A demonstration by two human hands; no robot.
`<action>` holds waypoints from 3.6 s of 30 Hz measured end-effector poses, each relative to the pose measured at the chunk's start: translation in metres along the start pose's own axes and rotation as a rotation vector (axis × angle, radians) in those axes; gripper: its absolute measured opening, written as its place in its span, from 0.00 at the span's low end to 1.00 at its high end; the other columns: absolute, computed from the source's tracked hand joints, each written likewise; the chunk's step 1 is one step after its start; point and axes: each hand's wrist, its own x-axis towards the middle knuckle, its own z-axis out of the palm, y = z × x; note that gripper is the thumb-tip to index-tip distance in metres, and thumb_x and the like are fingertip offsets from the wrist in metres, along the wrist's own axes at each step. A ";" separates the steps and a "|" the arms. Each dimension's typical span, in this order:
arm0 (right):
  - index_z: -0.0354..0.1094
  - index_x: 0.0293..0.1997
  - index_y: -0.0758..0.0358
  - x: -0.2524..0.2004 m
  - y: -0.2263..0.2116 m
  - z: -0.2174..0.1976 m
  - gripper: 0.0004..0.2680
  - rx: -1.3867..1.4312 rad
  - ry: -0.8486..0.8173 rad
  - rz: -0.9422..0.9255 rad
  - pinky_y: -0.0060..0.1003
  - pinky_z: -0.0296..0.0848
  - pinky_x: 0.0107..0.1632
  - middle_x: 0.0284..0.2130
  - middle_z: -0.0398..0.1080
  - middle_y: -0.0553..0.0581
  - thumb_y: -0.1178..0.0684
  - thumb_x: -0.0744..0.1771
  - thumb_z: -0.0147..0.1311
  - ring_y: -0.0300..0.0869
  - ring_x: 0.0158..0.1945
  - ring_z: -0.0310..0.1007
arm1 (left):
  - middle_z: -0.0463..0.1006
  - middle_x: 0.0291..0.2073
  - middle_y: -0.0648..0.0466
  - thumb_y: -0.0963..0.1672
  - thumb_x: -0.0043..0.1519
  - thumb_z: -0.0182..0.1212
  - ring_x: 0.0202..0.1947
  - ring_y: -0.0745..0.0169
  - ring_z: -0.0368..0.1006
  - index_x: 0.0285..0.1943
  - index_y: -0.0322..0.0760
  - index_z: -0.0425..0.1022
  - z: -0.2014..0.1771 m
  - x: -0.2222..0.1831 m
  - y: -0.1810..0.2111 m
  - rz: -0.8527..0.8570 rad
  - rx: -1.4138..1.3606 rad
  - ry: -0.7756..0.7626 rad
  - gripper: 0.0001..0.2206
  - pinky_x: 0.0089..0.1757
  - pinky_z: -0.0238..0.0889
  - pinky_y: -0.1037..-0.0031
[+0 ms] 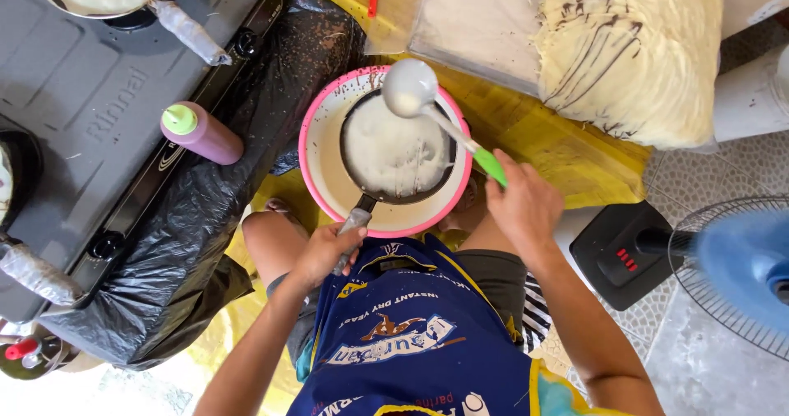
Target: A person is efficiently preparing multiple crepes by pouring batter into pans, cooking them on a stove, and stacking the finished products.
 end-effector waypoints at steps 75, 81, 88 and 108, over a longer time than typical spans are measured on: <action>0.54 0.74 0.59 0.180 0.006 0.012 0.25 1.859 -1.112 0.239 0.26 0.53 0.20 0.16 0.57 0.51 0.48 0.67 0.50 0.33 0.15 0.53 | 0.74 0.19 0.48 0.54 0.57 0.64 0.11 0.58 0.66 0.33 0.36 0.73 -0.175 0.201 0.238 0.277 -0.694 0.870 0.19 0.14 0.53 0.72; 0.68 0.53 0.68 0.149 0.071 0.004 0.11 1.899 -0.669 0.539 0.20 0.72 0.23 0.29 0.74 0.61 0.57 0.66 0.50 0.34 0.20 0.69 | 0.75 0.29 0.45 0.57 0.60 0.62 0.21 0.48 0.78 0.51 0.47 0.63 -0.191 0.210 0.226 0.452 -0.804 0.691 0.21 0.19 0.71 0.70; 0.50 0.76 0.57 0.237 0.142 -0.001 0.22 0.572 -0.188 0.451 0.53 0.59 0.30 0.38 0.66 0.64 0.50 0.70 0.45 0.50 0.26 0.61 | 0.67 0.37 0.50 0.65 0.54 0.51 0.46 0.51 0.65 0.25 0.47 0.62 -0.113 0.149 0.162 0.341 -1.055 0.170 0.26 0.54 0.60 0.57; 0.37 0.81 0.54 0.297 0.239 0.106 0.36 -0.804 0.056 0.240 0.32 0.65 0.18 0.39 0.65 0.49 0.52 0.64 0.61 0.38 0.25 0.67 | 0.74 0.51 0.35 0.56 0.69 0.41 0.44 0.37 0.72 0.69 0.34 0.65 0.014 0.012 0.066 -0.316 -0.542 0.197 0.28 0.46 0.68 0.49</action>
